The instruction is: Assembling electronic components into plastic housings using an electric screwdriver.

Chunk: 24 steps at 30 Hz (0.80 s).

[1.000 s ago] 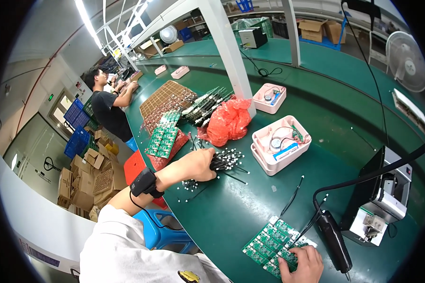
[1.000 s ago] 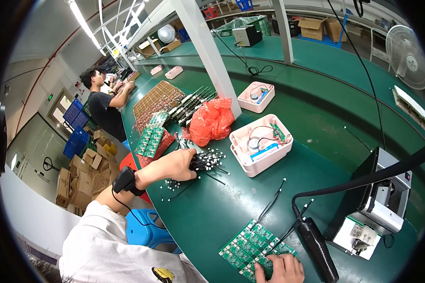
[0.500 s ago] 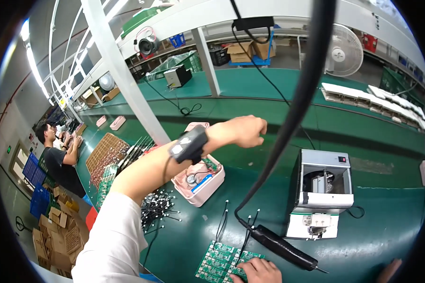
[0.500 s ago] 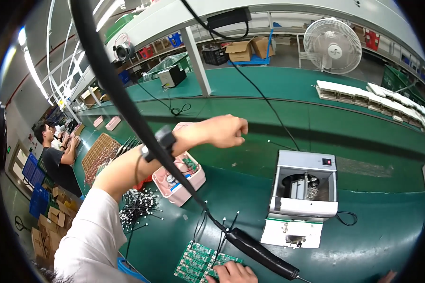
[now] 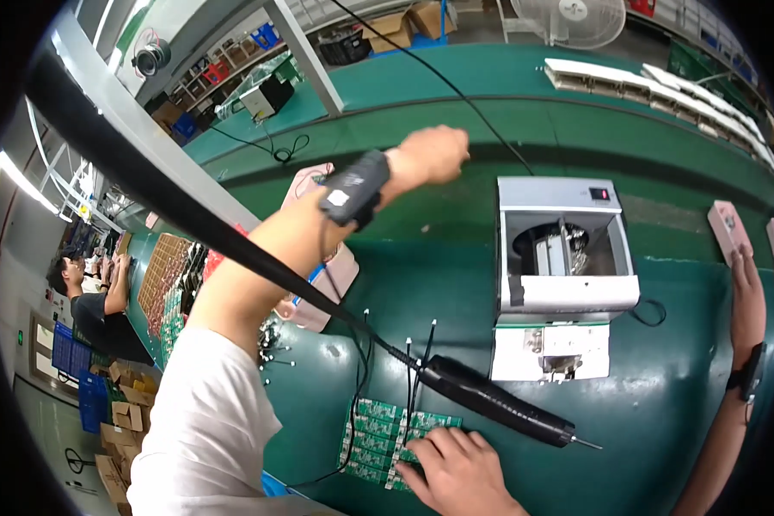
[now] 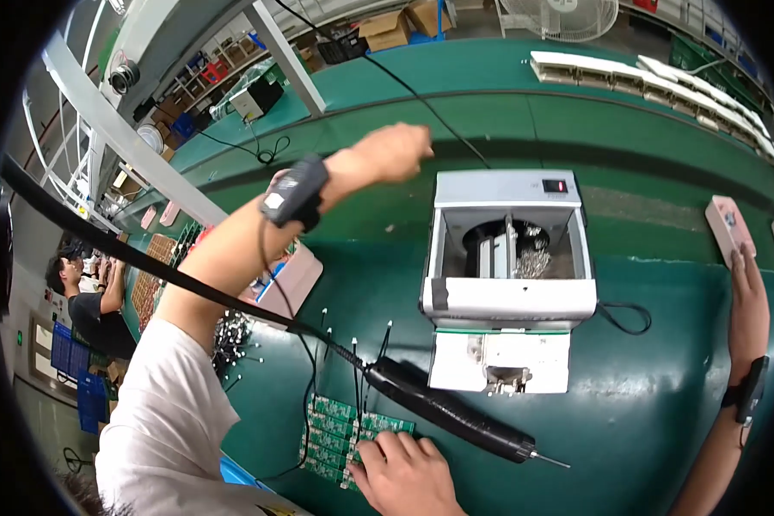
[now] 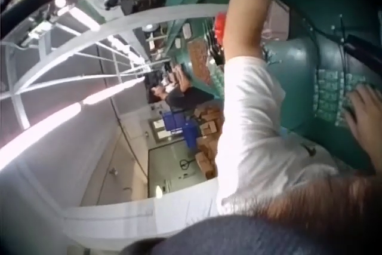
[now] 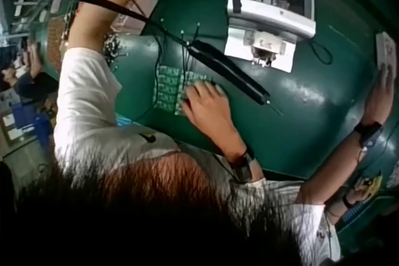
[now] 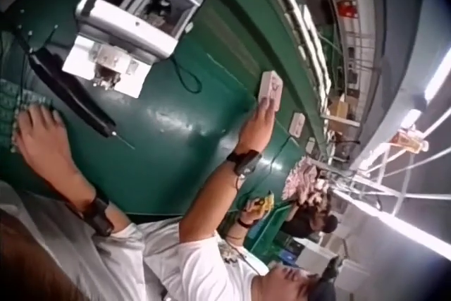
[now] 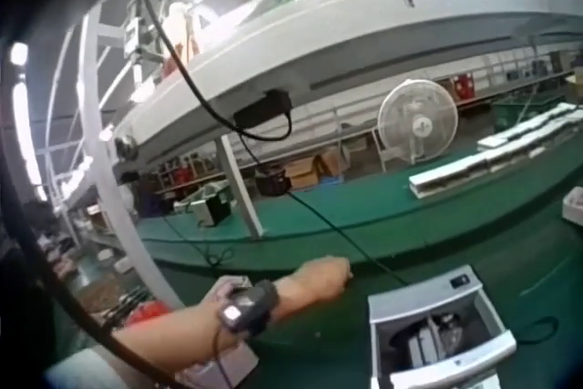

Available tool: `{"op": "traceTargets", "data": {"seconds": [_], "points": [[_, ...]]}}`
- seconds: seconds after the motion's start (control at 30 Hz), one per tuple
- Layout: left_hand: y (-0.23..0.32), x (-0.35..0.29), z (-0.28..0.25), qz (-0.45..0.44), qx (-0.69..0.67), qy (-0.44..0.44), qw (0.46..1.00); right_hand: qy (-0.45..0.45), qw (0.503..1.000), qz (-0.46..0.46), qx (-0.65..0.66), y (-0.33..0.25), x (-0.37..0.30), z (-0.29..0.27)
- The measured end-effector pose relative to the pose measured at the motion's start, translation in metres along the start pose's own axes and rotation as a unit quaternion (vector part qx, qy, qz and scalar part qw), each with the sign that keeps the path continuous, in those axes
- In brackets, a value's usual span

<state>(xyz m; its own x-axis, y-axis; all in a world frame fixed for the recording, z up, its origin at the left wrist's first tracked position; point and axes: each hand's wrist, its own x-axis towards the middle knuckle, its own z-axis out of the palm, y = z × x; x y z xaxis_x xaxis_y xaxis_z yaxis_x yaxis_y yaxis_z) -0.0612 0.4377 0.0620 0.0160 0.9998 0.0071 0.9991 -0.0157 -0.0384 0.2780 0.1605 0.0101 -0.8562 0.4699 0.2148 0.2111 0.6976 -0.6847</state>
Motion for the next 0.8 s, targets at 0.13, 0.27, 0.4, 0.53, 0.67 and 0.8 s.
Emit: {"op": "traceTargets", "data": {"seconds": [0.13,0.27,0.4,0.53,0.67,0.8], "points": [[-0.051,-0.122,-0.064,-0.114,-0.063,0.178,0.975,0.035,0.999,-0.027,0.005,0.001,0.009,-0.004],[-0.074,-0.3,-0.099,-0.141,-0.153,0.393,0.896,0.053,0.997,-0.048,0.012,-0.009,0.011,-0.005],[0.01,-0.426,-0.065,-0.125,-0.352,0.395,0.839,0.067,0.986,-0.06,0.14,-0.022,0.009,0.006],[0.083,-0.448,-0.022,0.042,-0.538,0.181,0.822,0.045,0.954,-0.052,0.292,-0.053,0.009,0.023],[0.111,-0.445,0.019,-0.005,-0.665,0.114,0.738,0.082,0.95,-0.056,0.298,-0.071,0.005,0.032],[0.103,-0.437,0.036,-0.076,-0.792,-0.026,0.605,0.136,0.964,-0.003,0.23,-0.059,-0.009,0.034]]}}
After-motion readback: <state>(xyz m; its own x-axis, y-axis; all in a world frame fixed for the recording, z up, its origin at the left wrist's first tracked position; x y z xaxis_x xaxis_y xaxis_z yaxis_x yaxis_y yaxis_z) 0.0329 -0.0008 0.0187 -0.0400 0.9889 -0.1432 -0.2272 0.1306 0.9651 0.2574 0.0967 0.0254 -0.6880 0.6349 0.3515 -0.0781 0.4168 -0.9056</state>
